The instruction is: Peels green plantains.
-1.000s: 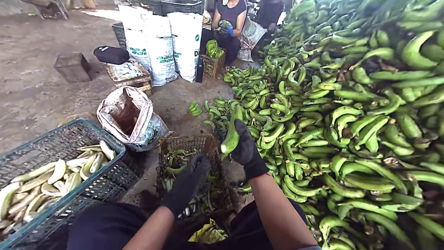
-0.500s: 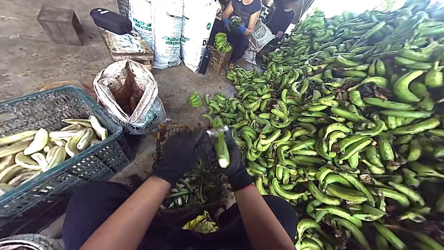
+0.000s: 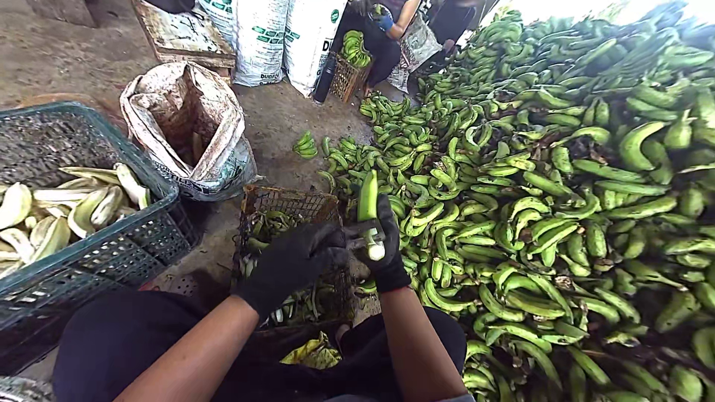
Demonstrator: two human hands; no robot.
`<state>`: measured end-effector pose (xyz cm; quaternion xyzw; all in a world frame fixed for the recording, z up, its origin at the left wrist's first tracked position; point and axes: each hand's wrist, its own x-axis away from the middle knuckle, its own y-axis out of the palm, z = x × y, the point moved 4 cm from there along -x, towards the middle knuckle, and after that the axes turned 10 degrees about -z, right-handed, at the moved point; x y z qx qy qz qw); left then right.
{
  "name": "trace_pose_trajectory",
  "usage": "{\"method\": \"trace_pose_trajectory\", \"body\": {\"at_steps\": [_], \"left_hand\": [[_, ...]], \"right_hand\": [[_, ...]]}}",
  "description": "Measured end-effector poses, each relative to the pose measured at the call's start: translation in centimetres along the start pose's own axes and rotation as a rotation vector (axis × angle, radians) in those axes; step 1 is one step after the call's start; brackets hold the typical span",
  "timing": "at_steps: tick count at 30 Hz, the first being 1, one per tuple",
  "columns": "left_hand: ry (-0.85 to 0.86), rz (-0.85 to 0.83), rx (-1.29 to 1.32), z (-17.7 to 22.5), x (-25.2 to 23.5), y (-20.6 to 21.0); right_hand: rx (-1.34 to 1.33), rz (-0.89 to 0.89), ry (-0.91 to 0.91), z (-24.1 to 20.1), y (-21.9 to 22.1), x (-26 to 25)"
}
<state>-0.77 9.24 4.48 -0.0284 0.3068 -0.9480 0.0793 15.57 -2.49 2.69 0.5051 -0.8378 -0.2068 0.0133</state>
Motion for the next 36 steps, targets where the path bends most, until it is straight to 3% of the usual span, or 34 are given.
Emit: {"method": "trace_pose_trajectory", "body": {"at_steps": [3, 7, 11, 14, 18, 20, 24, 26, 28, 32, 36], "left_hand": [[-0.029, 0.265, -0.241, -2.2, -1.4, -2.1], [-0.13, 0.408, -0.164, -3.3, -1.4, -4.2], [-0.145, 0.27, 0.002, -1.7, -0.4, -2.5], [-0.121, 0.111, 0.176, 0.0, 0.8, 0.0], [-0.07, 0.124, 0.135, 1.1, 1.3, 1.3], [-0.061, 0.171, 0.067, 0.8, 0.7, 0.8], [-0.102, 0.264, -0.099, -2.0, -1.5, -1.4], [-0.154, 0.298, -0.082, -3.7, -2.1, -2.5], [-0.199, 0.292, -0.004, -4.8, -2.3, -3.1], [-0.18, 0.265, -0.002, -3.6, -1.7, -2.0], [-0.027, 0.321, -0.143, -0.7, -0.5, 0.5]], "right_hand": [[-0.314, -0.069, 0.171, 2.5, 2.5, 1.2], [-0.209, -0.07, 0.183, 3.3, 2.7, 2.1], [0.015, 0.045, -0.018, 0.8, 1.7, 0.6], [0.249, 0.249, -0.258, -1.5, 1.0, -0.4], [0.305, 0.58, -0.291, -3.4, 1.4, -1.0], [0.356, 0.476, -0.228, -3.1, 1.6, -0.8], [0.105, -0.035, 0.11, 0.3, 2.5, 0.4], [0.136, -0.175, 0.237, 0.9, 3.9, 1.3], [0.153, -0.199, 0.263, 1.2, 4.3, 1.6], [0.199, 0.038, 0.072, 0.2, 2.0, 0.5], [0.082, 0.334, -0.204, -2.3, 1.6, -1.2]]}}
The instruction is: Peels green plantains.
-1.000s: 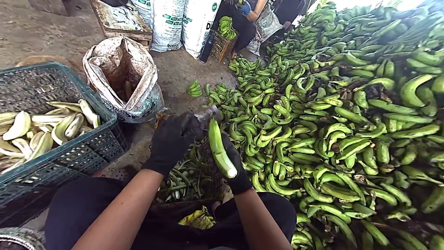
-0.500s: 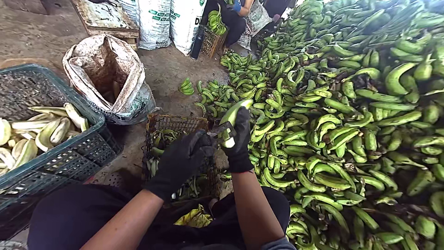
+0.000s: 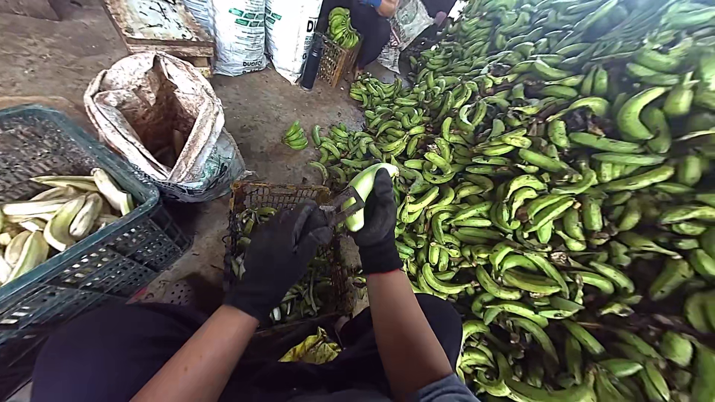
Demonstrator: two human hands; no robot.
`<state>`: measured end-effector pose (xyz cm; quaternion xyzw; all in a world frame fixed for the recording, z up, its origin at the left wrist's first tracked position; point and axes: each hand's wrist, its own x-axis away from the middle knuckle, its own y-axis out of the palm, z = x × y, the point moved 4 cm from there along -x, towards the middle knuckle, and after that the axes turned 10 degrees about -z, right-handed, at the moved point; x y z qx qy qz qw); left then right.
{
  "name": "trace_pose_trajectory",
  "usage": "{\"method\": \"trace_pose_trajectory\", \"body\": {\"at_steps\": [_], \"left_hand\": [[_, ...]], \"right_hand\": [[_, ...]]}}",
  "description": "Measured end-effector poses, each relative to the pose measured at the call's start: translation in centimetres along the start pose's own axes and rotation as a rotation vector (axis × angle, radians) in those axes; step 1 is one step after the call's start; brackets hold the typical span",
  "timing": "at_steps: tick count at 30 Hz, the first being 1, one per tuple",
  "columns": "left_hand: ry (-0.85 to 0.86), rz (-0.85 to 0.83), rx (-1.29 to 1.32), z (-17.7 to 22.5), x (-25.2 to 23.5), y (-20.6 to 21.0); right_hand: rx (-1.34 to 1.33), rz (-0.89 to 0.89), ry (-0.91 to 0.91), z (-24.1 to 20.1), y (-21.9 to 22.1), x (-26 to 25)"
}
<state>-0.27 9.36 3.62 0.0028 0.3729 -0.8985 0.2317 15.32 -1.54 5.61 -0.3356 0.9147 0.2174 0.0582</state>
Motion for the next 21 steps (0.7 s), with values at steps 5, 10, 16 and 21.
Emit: {"method": "trace_pose_trajectory", "body": {"at_steps": [5, 10, 16, 21], "left_hand": [[0.067, 0.139, -0.117, 0.9, 1.1, 0.3], [-0.044, 0.014, -0.067, -0.5, -0.5, -0.4], [-0.204, -0.075, 0.107, -4.8, -3.4, -2.2], [-0.13, -0.093, 0.105, -3.5, -2.2, -0.4]], "right_hand": [[0.143, 0.239, -0.073, -1.3, 0.8, 0.1], [0.238, -0.157, 0.14, -0.1, -0.3, 0.8], [0.312, -0.76, 0.557, 0.9, 1.4, 2.8], [-0.027, -0.327, 0.418, 2.7, -1.9, 1.0]]}}
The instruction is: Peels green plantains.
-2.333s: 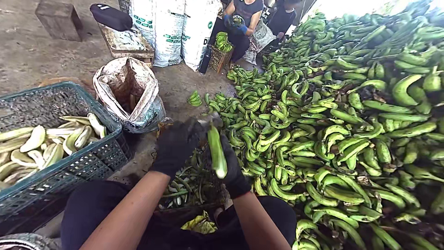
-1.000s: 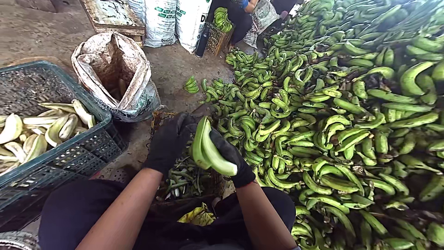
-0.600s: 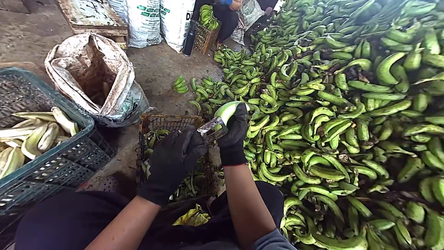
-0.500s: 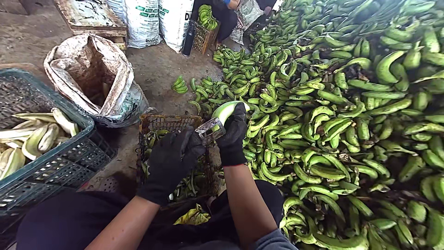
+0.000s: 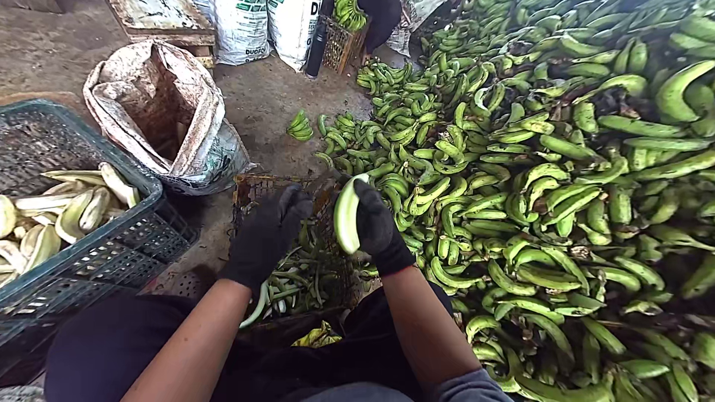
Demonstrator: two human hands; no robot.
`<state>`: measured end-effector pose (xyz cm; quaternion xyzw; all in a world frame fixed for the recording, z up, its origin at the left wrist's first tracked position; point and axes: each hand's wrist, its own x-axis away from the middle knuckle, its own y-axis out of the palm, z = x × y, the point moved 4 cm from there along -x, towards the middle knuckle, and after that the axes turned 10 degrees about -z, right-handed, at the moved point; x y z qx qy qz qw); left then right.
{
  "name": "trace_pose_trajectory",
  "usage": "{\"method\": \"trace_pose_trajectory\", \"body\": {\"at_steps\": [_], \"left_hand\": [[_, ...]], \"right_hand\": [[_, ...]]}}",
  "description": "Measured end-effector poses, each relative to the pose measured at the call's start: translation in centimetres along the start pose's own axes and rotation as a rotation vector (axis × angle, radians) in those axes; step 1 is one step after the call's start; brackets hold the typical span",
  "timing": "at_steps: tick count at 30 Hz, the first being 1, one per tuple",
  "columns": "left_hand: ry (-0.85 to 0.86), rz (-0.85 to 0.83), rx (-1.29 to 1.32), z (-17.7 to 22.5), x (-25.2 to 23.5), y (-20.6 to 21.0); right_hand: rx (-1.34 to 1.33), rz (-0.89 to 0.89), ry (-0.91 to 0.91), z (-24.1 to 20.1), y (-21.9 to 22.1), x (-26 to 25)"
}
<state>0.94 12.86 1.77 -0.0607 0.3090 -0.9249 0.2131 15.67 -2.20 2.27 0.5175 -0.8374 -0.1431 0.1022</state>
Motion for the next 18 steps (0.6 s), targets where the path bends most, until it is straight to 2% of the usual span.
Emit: {"method": "trace_pose_trajectory", "body": {"at_steps": [2, 4, 7, 9, 11, 13, 18], "left_hand": [[0.104, 0.034, -0.057, 1.3, 0.7, 1.4], [0.17, 0.107, -0.141, 2.6, 1.3, 2.4], [0.213, 0.193, -0.206, 3.6, 2.0, 3.2], [0.206, 0.2, -0.197, 3.6, 1.9, 3.2], [0.142, 0.118, -0.142, 3.1, 1.4, 2.9], [0.077, 0.039, -0.09, 2.3, 0.9, 2.5], [0.091, 0.055, -0.236, 1.5, 1.1, 2.2]], "right_hand": [[-0.291, 0.171, -0.112, -0.3, -0.6, -0.6], [-0.531, 0.253, -0.197, -0.4, -1.0, -1.1], [-0.715, 0.364, -0.286, -0.4, -1.4, -1.8], [-0.655, 0.276, -0.266, 0.1, -1.4, -1.4], [-0.512, 0.135, -0.233, 0.1, -0.7, -0.9], [-0.351, 0.088, -0.196, -0.3, 0.6, -0.2], [-0.036, 0.165, 0.044, 0.9, 0.1, 0.4]]}}
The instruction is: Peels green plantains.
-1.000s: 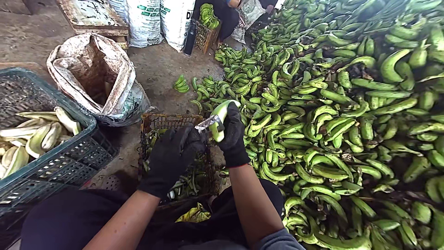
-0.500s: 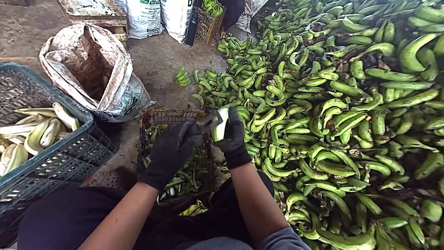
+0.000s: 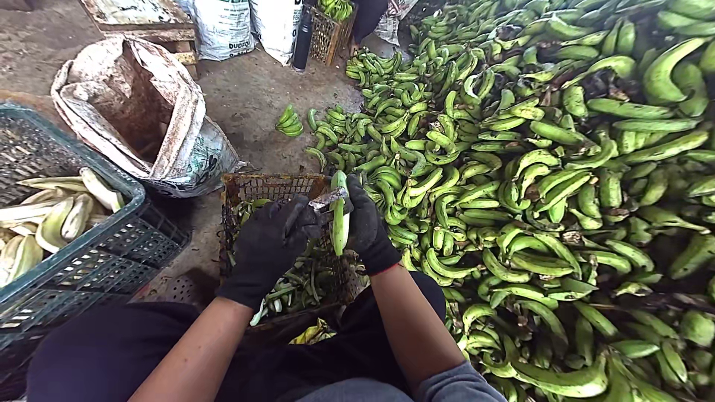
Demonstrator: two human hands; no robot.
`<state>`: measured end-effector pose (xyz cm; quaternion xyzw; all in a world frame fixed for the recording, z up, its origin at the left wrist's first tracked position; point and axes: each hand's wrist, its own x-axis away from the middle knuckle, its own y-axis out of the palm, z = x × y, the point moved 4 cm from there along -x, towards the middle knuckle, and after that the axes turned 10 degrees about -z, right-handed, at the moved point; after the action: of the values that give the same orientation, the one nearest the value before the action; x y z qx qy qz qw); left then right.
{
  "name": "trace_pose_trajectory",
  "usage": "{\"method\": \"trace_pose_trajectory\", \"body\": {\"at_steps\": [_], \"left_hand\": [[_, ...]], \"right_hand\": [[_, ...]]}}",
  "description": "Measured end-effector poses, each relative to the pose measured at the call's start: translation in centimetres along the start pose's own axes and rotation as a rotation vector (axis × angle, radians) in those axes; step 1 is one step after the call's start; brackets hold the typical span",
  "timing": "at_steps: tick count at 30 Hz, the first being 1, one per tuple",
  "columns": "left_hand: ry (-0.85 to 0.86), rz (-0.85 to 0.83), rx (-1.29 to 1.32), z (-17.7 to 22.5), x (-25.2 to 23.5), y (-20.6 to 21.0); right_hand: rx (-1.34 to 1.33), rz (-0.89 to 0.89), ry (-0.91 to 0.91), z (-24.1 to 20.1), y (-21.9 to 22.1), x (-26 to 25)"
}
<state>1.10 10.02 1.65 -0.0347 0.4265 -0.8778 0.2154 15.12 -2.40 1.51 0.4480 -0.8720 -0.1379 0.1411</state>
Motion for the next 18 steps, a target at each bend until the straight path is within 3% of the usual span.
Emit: {"method": "trace_pose_trajectory", "body": {"at_steps": [4, 6, 9, 12, 14, 18], "left_hand": [[-0.133, -0.067, 0.111, -2.1, -0.8, -0.7], [-0.177, -0.083, 0.169, -3.1, -1.1, -1.0], [-0.228, -0.093, 0.215, -3.6, -0.9, -1.0], [-0.172, -0.105, 0.127, -2.7, -0.5, -0.8], [0.004, -0.047, -0.008, -1.3, 0.1, -0.3], [0.398, 0.168, -0.17, 1.1, 1.6, 1.4]], "right_hand": [[0.392, -0.322, -0.054, 0.6, 0.9, 0.9], [0.492, -0.394, -0.027, 0.7, 1.4, 1.2], [0.228, -0.367, 0.025, 1.3, 1.0, 1.2], [-0.051, -0.167, 0.048, 0.9, -0.1, 1.0], [-0.291, -0.031, 0.07, 1.0, -1.3, 0.4], [-0.714, -0.043, 0.07, 1.2, -3.1, -0.9]]}}
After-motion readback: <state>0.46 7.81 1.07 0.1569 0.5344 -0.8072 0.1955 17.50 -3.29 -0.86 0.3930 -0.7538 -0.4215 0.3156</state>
